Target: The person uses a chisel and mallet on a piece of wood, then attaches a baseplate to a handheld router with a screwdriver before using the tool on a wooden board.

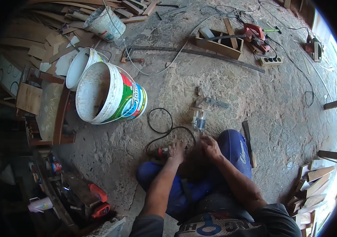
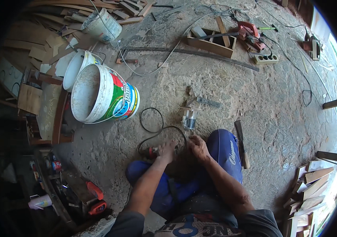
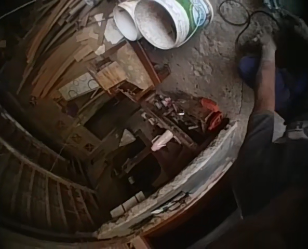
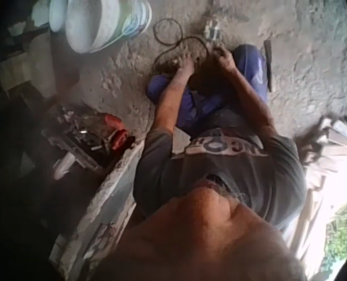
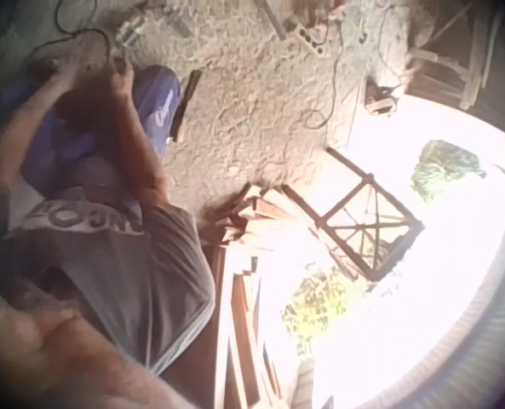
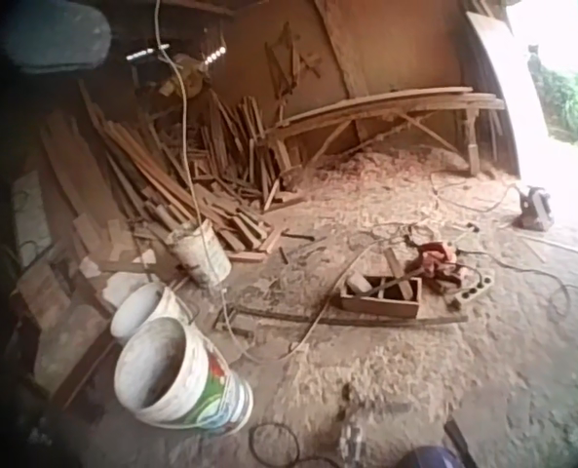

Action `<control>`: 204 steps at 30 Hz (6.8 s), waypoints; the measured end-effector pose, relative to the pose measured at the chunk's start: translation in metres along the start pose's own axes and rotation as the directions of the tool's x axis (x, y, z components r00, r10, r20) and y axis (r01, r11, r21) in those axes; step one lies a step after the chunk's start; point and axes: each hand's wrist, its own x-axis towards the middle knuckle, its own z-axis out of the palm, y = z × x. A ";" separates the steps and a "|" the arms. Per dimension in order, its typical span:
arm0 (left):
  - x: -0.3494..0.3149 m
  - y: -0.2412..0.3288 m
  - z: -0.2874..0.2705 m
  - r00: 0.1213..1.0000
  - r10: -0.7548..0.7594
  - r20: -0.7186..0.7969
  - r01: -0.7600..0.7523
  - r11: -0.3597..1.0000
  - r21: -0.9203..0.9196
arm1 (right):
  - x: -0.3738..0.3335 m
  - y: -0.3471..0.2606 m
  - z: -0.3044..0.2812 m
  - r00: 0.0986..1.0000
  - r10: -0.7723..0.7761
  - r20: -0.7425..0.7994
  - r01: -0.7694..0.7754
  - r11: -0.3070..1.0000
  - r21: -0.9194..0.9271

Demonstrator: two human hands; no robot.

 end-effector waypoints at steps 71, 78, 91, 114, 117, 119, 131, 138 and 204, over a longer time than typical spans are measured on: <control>-0.194 0.028 -0.186 0.941 0.110 -0.321 -0.167 0.974 -0.154 | -0.121 -0.079 0.034 0.408 -0.503 0.762 0.911 0.161 -0.381; -0.194 0.028 -0.187 0.944 0.151 -0.293 -0.193 0.974 -0.120 | -0.123 -0.074 0.038 0.413 -0.536 0.736 0.907 0.171 -0.385; -0.189 0.020 -0.168 0.902 0.176 -0.393 -0.252 0.956 -0.150 | -0.114 -0.057 0.053 0.534 -0.486 0.692 0.845 0.305 -0.439; -0.180 0.019 -0.181 0.952 0.210 -0.223 -0.240 0.964 -0.118 | -0.105 -0.095 0.036 0.391 -0.257 0.884 0.920 0.089 -0.381; -0.180 0.022 -0.179 0.947 0.216 -0.239 -0.246 0.964 -0.104 | -0.105 -0.079 0.037 0.458 -0.325 0.827 0.888 0.197 -0.415; -0.181 0.023 -0.177 0.942 0.221 -0.251 -0.252 0.963 -0.100 | -0.109 -0.070 0.042 0.499 -0.396 0.770 0.866 0.270 -0.422; -0.181 0.028 -0.174 0.927 0.233 -0.294 -0.258 0.965 -0.048 | -0.121 -0.074 0.057 0.818 -0.247 0.520 0.557 0.566 -0.607; -0.170 0.021 -0.189 0.969 0.137 -0.204 -0.166 0.977 -0.131 | -0.088 -0.092 0.049 0.689 -0.168 0.705 0.637 0.604 -0.479; -0.225 -0.065 -0.108 0.975 -0.210 -0.074 0.007 0.362 -0.932 | 0.094 -0.053 -0.018 0.889 -0.429 -0.159 0.116 0.548 -0.829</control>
